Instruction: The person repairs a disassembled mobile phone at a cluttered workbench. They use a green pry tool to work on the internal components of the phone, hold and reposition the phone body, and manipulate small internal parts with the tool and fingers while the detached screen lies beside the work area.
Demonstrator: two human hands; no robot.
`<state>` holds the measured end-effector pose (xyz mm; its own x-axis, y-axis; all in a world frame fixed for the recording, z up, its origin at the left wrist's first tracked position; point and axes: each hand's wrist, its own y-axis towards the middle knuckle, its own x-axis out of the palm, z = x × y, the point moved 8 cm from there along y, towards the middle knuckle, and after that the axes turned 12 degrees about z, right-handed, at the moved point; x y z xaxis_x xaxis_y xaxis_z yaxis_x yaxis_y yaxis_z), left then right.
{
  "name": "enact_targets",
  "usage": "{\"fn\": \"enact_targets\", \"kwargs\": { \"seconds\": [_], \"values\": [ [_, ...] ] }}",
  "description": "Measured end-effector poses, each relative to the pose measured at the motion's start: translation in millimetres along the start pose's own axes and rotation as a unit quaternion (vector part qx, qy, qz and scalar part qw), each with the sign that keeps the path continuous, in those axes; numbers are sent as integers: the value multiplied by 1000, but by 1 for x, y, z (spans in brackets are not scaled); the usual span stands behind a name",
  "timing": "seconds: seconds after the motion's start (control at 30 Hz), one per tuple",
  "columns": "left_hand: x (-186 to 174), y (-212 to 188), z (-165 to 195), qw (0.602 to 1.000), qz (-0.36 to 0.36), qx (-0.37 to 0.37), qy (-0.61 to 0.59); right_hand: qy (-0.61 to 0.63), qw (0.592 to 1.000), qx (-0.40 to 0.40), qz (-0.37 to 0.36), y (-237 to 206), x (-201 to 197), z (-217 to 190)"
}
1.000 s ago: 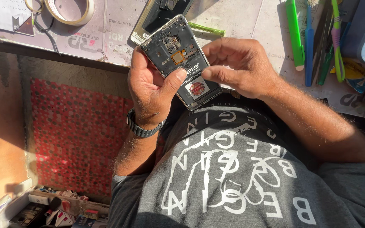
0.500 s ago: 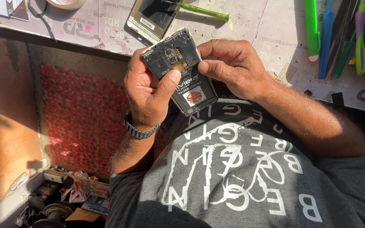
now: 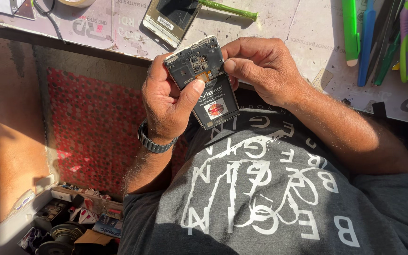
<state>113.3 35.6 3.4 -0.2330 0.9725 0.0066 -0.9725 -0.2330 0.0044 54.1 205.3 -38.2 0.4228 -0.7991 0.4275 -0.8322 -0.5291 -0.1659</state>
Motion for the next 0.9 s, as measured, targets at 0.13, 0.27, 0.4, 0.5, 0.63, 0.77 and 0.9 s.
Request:
{"fn": "enact_targets", "kwargs": {
  "seconds": [0.13, 0.27, 0.4, 0.5, 0.63, 0.77, 0.9],
  "values": [
    [-1, 0, -1, 1000, 1, 4, 8, -40, 999, -12, 7, 1, -1, 1],
    [-1, -1, -3, 1000, 0, 3, -5, -66, 997, -31, 0, 1, 0, 0],
    [-1, -2, -6, 1000, 3, 1, -6, -80, 996, -32, 1, 1, 1, 1],
    [-3, -2, -11, 999, -2, -22, -38, -109, 993, -43, 17, -2, 1, -4],
    [-6, -2, -21, 985, -5, -71, -159, -53, 997, -42, -28, -14, 12, -14],
    [-7, -2, -31, 966, -3, -104, -237, -23, 995, -66, -65, -23, 25, -21],
    [-8, -3, -34, 961, -2, -118, -251, -15, 996, -49, -67, -24, 28, -19]
  ]
}}
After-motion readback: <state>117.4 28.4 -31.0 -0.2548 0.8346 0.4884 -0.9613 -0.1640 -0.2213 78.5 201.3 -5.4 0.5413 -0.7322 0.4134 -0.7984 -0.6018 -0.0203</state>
